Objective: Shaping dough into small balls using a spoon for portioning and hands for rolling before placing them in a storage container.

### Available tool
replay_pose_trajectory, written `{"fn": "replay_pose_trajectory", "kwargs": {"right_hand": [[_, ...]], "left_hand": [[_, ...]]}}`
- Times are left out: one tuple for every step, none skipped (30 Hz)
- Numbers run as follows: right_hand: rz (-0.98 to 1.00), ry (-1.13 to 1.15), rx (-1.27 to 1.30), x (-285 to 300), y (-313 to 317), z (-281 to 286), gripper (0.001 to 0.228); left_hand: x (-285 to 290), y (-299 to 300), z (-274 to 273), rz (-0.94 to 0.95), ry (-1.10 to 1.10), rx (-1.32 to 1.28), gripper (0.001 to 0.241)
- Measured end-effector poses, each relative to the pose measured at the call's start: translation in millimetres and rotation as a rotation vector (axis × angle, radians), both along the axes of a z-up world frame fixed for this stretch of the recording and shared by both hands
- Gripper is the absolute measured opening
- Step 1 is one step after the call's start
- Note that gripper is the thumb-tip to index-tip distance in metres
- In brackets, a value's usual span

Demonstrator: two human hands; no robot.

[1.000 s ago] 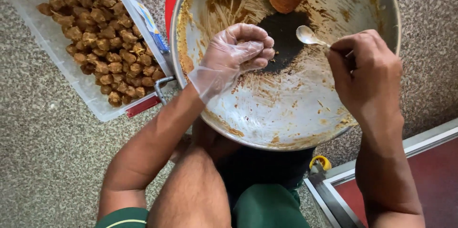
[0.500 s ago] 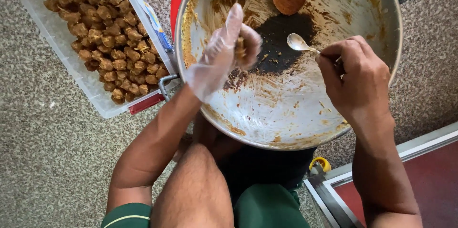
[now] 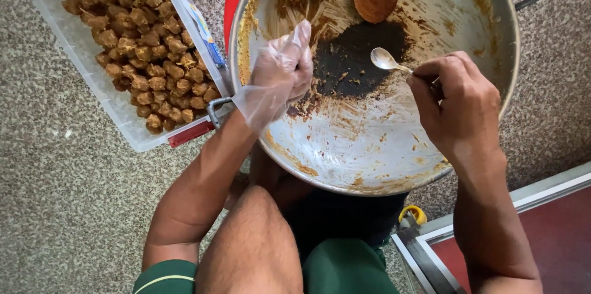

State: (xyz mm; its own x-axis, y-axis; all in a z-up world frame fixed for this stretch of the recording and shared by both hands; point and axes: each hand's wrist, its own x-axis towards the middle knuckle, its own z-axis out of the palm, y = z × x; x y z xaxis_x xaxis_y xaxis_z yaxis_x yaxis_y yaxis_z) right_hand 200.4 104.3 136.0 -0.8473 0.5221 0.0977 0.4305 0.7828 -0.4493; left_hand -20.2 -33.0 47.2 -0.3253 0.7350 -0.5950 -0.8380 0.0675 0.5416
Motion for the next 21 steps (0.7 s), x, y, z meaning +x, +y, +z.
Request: {"fn": "replay_pose_trajectory", "kwargs": {"right_hand": [[-0.002,0.0,0.0,-0.4,-0.7,1.2,0.011],[-0.008,0.002,-0.01,-0.7,-1.4,2.5,0.011],[-0.013,0.006,-0.021,-1.5,-1.9,3.8,0.011],[-0.013,0.007,-0.02,-1.3,-2.0,3.9,0.011],[-0.013,0.006,-0.022,-1.6,-2.0,3.8,0.011],[-0.013,0.005,-0.024,-2.1,-2.1,3.6,0.011],[-0.011,0.005,-0.024,-2.4,-2.3,3.7,0.011],[-0.006,0.007,-0.027,-2.7,-2.5,3.6,0.01],[0.001,0.009,-0.03,-3.0,-2.6,3.6,0.01],[0.003,0.009,-0.03,-2.6,-1.8,1.9,0.01],[0.011,0.011,-0.012,-1.9,-1.1,0.2,0.01],[0.02,0.014,0.006,-1.2,-0.4,-1.5,0.01],[0.021,0.015,0.006,-2.0,-1.6,0.1,0.01],[0.008,0.012,-0.013,-2.7,-2.8,1.8,0.01],[-0.005,0.01,-0.032,-3.5,-4.0,3.5,0.01],[-0.004,0.011,-0.031,-4.2,-4.5,4.2,0.01],[0.002,0.005,-0.025,-4.9,-4.9,5.0,0.009],[0.009,0.0,-0.018,-5.5,-5.1,5.6,0.009],[0.007,-0.001,-0.018,-4.5,-4.1,3.1,0.009],[0.016,0.0,-0.004,-3.3,-3.0,0.5,0.009],[0.026,0.002,0.011,-2.3,-1.6,-2.1,0.01]], "left_hand": [[-3.7,-1.0,9.7,-0.002,0.0,0.0,0.027],[-7.3,-2.0,19.4,-0.126,0.071,0.048,0.036],[-11.3,-3.0,29.4,-0.249,0.143,0.095,0.045],[-11.9,-3.3,35.3,-0.25,0.144,0.096,0.045],[-12.7,-4.2,41.3,-0.2,0.115,0.089,0.038],[-13.6,-5.1,47.2,-0.151,0.086,0.081,0.048],[-14.1,-4.3,38.7,-0.15,0.087,0.081,0.048],[-14.6,-3.5,30.2,-0.067,-0.091,0.068,0.034],[-15.1,-2.7,21.5,0.018,-0.269,0.056,0.024],[-14.3,-3.1,21.4,0.02,-0.269,0.056,0.024],[-13.3,-3.7,21.3,0.031,-0.199,0.039,0.022],[-12.2,-4.3,21.2,0.042,-0.131,0.021,0.021],[-12.0,-6.9,19.9,0.043,-0.13,0.022,0.021],[-11.8,-9.4,18.8,0.078,-0.091,0.106,0.015],[-11.6,-11.9,17.7,0.113,-0.051,0.191,0.029],[-9.7,-10.9,18.2,0.114,-0.049,0.191,0.029],[-7.9,-9.8,18.7,0.124,-0.017,0.076,0.034],[-6.0,-8.4,19.2,0.133,0.015,-0.039,0.04],[-5.4,-9.6,15.5,0.131,0.014,-0.039,0.04],[-4.8,-10.6,11.8,0.081,0.053,-0.031,0.038],[-4.2,-11.5,8.1,0.032,0.093,-0.023,0.036]]}}
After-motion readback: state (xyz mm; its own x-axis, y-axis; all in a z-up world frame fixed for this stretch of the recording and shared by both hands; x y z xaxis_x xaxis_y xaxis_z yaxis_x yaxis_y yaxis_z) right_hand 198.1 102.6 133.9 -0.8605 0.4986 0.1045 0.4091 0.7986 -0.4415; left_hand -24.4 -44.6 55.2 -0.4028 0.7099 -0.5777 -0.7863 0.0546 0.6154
